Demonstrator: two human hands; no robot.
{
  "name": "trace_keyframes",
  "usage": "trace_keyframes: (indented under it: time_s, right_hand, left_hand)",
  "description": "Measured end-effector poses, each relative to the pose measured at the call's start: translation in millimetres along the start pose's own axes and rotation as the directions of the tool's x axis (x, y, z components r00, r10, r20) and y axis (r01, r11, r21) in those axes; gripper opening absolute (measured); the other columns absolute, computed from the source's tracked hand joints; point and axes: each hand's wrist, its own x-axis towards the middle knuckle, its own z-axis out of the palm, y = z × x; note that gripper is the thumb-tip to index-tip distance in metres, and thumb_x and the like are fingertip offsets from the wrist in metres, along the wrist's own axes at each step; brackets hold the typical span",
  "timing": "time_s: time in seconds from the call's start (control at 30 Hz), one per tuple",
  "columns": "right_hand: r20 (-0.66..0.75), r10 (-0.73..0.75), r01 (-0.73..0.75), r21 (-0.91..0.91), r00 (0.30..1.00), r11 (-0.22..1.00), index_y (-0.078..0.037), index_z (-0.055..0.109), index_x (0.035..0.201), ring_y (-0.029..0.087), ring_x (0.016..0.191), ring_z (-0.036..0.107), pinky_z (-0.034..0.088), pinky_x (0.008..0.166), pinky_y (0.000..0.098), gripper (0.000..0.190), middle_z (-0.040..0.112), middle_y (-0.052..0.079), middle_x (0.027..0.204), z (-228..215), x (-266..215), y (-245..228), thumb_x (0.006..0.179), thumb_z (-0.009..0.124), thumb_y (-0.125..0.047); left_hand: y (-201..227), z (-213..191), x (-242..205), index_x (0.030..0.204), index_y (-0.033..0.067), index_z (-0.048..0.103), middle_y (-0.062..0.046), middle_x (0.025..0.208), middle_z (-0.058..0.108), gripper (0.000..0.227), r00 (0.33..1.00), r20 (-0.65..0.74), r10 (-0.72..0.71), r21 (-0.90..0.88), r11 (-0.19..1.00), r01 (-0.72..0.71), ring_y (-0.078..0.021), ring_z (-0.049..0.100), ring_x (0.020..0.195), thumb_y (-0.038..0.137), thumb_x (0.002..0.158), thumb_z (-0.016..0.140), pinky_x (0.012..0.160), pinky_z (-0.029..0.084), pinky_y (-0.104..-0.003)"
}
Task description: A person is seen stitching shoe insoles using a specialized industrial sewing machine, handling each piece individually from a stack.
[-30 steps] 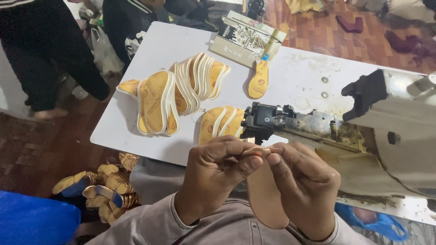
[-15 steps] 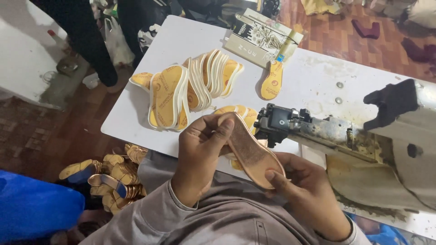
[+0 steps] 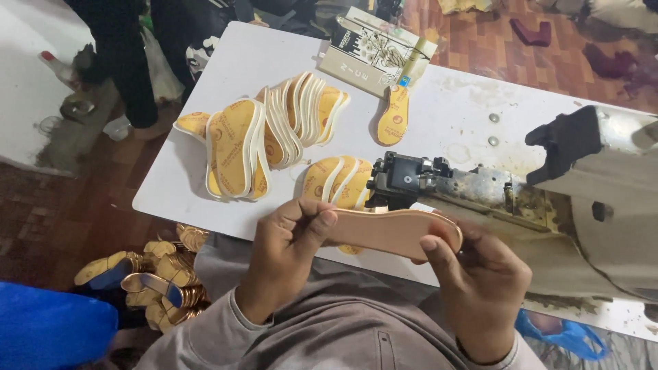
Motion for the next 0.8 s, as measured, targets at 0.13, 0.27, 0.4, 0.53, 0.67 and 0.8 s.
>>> trace_keyframes:
  time_s: [0.13, 0.27, 0.4, 0.53, 0.67, 0.8]
  right_hand:
    - [0.068, -0.009, -0.001, 0.141, 0.998, 0.99, 0.002, 0.073, 0.091, 0.022, 0.082, 0.076, 0.062, 0.075, 0.0317, 0.018, 0.075, 0.012, 0.083, 12.2, -5.2, 0.4, 0.082, 0.079, -0.012]
    - [0.185, 0.143, -0.16, 0.081, 0.972, 0.984, 0.001, 0.078, 0.094, 0.021, 0.096, 0.077, 0.062, 0.085, 0.0305, 0.018, 0.079, 0.012, 0.097, 11.5, -5.3, -1.2, 0.087, 0.073, -0.015]
    - [0.571, 0.275, -0.062, -0.364, 0.774, 0.929, -0.013, 0.072, 0.079, 0.012, 0.072, 0.062, 0.049, 0.07, 0.0279, 0.019, 0.07, -0.002, 0.075, -14.2, 25.8, 6.6, 0.085, 0.077, -0.03]
    - [0.472, 0.674, -0.036, -0.804, 0.568, 0.594, -0.023, 0.07, 0.108, 0.017, 0.082, 0.076, 0.05, 0.07, 0.0348, 0.031, 0.084, 0.0, 0.094, -21.1, 43.0, 48.4, 0.082, 0.077, -0.04]
    - [0.381, 0.614, -0.242, -0.679, 0.692, 0.693, -0.011, 0.07, 0.119, 0.025, 0.084, 0.072, 0.049, 0.071, 0.04, 0.04, 0.078, 0.011, 0.098, -12.9, 43.1, 89.5, 0.092, 0.066, -0.04]
    - [0.338, 0.511, -0.231, -0.609, 0.79, 0.759, -0.01, 0.066, 0.108, 0.023, 0.074, 0.06, 0.044, 0.068, 0.0395, 0.033, 0.067, 0.009, 0.084, -7.7, 38.0, 127.9, 0.093, 0.064, -0.04]
  left_hand:
    - [-21.1, 25.0, -27.4, 0.099, 0.0047, 0.069, -0.009, 0.089, 0.07, 0.029, 0.969, 0.022, -0.247, -0.387, 0.891, 0.236, -0.018, 0.068, 0.081, 0.033, 0.093, 0.068, 0.072, 0.062, -0.032]
    - [-23.0, 18.9, -27.7, 0.086, 0.0058, 0.068, -0.01, 0.1, 0.071, 0.019, 0.941, 0.297, -0.164, -0.312, 0.914, 0.258, -0.0147, 0.064, 0.084, 0.022, 0.09, 0.076, 0.07, 0.053, -0.026]
    - [-20.4, -7.6, -9.0, 0.115, 0.0014, 0.075, -0.007, 0.107, 0.079, 0.043, 0.895, 0.306, -0.324, -0.188, 0.901, 0.391, -0.0128, 0.073, 0.097, 0.021, 0.078, 0.083, 0.086, 0.06, -0.023]
    - [-19.1, -22.0, 6.4, 0.114, 0.0001, 0.073, -0.016, 0.115, 0.08, 0.028, 0.986, 0.083, -0.142, -0.285, 0.945, 0.16, -0.0205, 0.077, 0.107, -0.004, 0.086, 0.072, 0.094, 0.065, -0.03]
    - [-35.6, -17.7, 12.5, 0.114, -0.0025, 0.07, -0.022, 0.127, 0.073, 0.032, 0.989, -0.085, -0.123, -0.477, 0.876, 0.068, -0.0277, 0.071, 0.121, -0.019, 0.089, 0.059, 0.11, 0.057, -0.034]
    - [-49.7, -15.4, 14.1, 0.116, 0.0024, 0.071, -0.019, 0.142, 0.065, 0.04, 0.991, -0.077, -0.109, -0.433, 0.899, 0.066, -0.0285, 0.059, 0.14, -0.019, 0.088, 0.052, 0.117, 0.049, -0.038]
